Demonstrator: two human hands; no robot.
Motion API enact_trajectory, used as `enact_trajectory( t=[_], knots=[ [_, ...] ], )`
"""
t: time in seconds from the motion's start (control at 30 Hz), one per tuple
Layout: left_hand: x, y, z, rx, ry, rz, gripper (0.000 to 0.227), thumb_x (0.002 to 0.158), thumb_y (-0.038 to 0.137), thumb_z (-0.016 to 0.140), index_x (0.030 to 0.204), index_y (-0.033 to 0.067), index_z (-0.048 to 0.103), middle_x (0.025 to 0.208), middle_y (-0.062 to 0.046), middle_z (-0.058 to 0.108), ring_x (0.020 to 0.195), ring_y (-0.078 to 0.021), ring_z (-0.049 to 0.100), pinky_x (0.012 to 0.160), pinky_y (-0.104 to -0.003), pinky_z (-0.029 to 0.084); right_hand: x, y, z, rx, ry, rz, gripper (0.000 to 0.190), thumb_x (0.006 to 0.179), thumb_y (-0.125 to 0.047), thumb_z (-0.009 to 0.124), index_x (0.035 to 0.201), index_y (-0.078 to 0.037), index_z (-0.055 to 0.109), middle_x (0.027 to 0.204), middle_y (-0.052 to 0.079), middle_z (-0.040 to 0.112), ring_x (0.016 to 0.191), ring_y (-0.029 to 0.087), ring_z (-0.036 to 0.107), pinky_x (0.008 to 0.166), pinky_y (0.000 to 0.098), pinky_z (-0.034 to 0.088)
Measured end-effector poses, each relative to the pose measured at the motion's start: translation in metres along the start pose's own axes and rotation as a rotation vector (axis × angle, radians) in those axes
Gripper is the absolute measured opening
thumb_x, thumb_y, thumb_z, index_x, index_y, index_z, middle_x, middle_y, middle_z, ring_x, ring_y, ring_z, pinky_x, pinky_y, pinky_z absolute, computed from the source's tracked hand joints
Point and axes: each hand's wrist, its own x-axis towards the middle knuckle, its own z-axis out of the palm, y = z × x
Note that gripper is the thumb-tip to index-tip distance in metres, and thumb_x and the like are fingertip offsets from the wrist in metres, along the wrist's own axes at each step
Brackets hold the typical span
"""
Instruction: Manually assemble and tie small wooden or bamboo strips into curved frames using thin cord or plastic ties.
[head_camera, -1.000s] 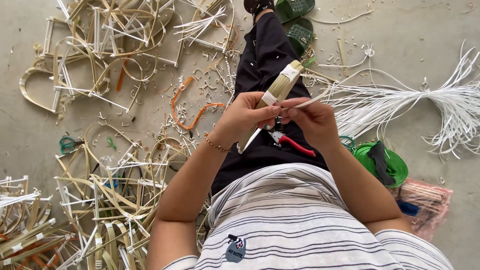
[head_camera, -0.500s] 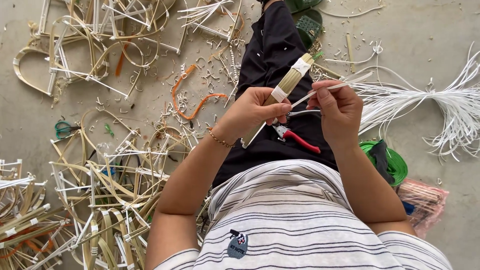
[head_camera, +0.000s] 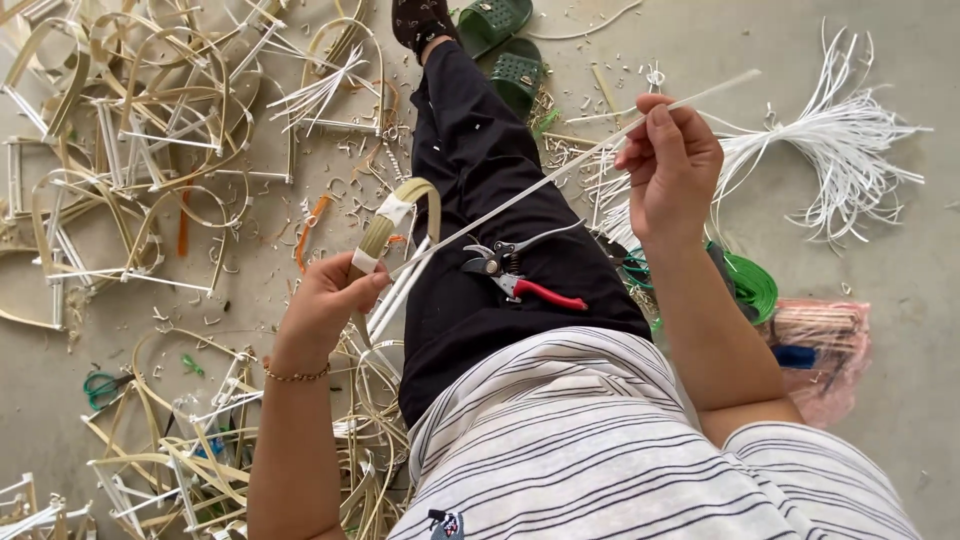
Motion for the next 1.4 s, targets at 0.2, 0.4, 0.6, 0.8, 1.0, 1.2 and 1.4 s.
enact_trajectory(
  t=[0.2, 0.4, 0.6, 0.8, 1.0, 1.2, 1.4],
  knots=[
    [0.004, -0.001, 0.001, -0.033, -0.012, -0.011, 0.011, 0.093, 0.013, 0.073, 0.092, 0.0023, 0.073, 0.068, 0.005, 0.059, 0.061, -0.0033, 0.048, 0.057, -0.022, 0.038, 0.004, -0.023, 0.009, 0.126, -0.038, 0.026, 0.016, 0.111, -0.008, 0.062, 0.121, 0.000, 0.071, 0.090, 0.008, 0.072, 0.074, 0.014, 0.070, 0.065, 0.0313, 0.059],
    [0.021, -0.003, 0.006, -0.027, 0.030, 0.023, 0.015, 0.094, 0.015, 0.072, 0.099, 0.0009, 0.071, 0.072, 0.005, 0.061, 0.062, -0.0030, 0.049, 0.056, -0.021, 0.040, -0.002, -0.043, 0.015, 0.338, -0.015, 0.168, 0.030, 0.101, -0.025, 0.061, 0.122, -0.005, 0.067, 0.103, 0.011, 0.077, 0.091, 0.018, 0.074, 0.077, 0.0339, 0.061],
    [0.040, 0.019, 0.029, 0.064, 0.287, 0.462, 0.029, 0.106, 0.026, 0.063, 0.122, 0.0015, 0.064, 0.075, 0.006, 0.058, 0.059, 0.0000, 0.047, 0.051, -0.018, 0.037, -0.008, -0.034, -0.010, 0.536, -0.284, 0.438, 0.020, 0.115, -0.006, 0.062, 0.134, -0.009, 0.065, 0.110, 0.005, 0.076, 0.086, 0.012, 0.072, 0.071, 0.0265, 0.055],
    [0.055, 0.010, 0.050, -0.145, -0.001, 0.580, 0.033, 0.109, 0.030, 0.058, 0.101, 0.0017, 0.070, 0.063, 0.006, 0.052, 0.050, -0.0010, 0.044, 0.044, -0.019, 0.036, -0.007, -0.031, 0.007, 0.368, -0.238, 0.432, 0.011, 0.116, -0.011, 0.060, 0.127, -0.009, 0.060, 0.117, 0.007, 0.073, 0.099, 0.016, 0.073, 0.082, 0.0306, 0.059],
    [0.042, -0.025, 0.071, -0.335, -0.199, 0.555, 0.032, 0.109, 0.030, 0.060, 0.097, 0.0020, 0.070, 0.073, 0.001, 0.059, 0.055, -0.0031, 0.046, 0.048, -0.020, 0.037, -0.021, 0.000, 0.034, -0.318, -0.380, 0.011, 0.004, 0.123, -0.010, 0.057, 0.124, -0.006, 0.056, 0.103, 0.003, 0.064, 0.096, 0.015, 0.069, 0.087, 0.0299, 0.059],
    [0.022, -0.052, 0.048, -0.354, -0.210, 0.395, 0.028, 0.108, 0.027, 0.059, 0.105, 0.0022, 0.071, 0.083, 0.001, 0.067, 0.073, -0.0064, 0.058, 0.066, -0.023, 0.047, -0.063, 0.014, 0.043, -0.674, -0.490, 0.146, 0.010, 0.116, -0.018, 0.054, 0.114, -0.008, 0.054, 0.100, -0.001, 0.062, 0.065, 0.007, 0.055, 0.057, 0.0251, 0.045],
    [-0.011, 0.025, 0.077, 0.267, -0.172, 0.246, 0.030, 0.106, 0.031, 0.058, 0.101, 0.0053, 0.072, 0.075, 0.003, 0.067, 0.067, -0.0039, 0.059, 0.061, -0.024, 0.050, -0.094, -0.005, 0.048, -1.003, -0.567, 0.064, 0.011, 0.113, -0.018, 0.056, 0.115, -0.007, 0.058, 0.069, 0.000, 0.059, 0.058, 0.006, 0.054, 0.056, 0.0242, 0.042]
  ],
)
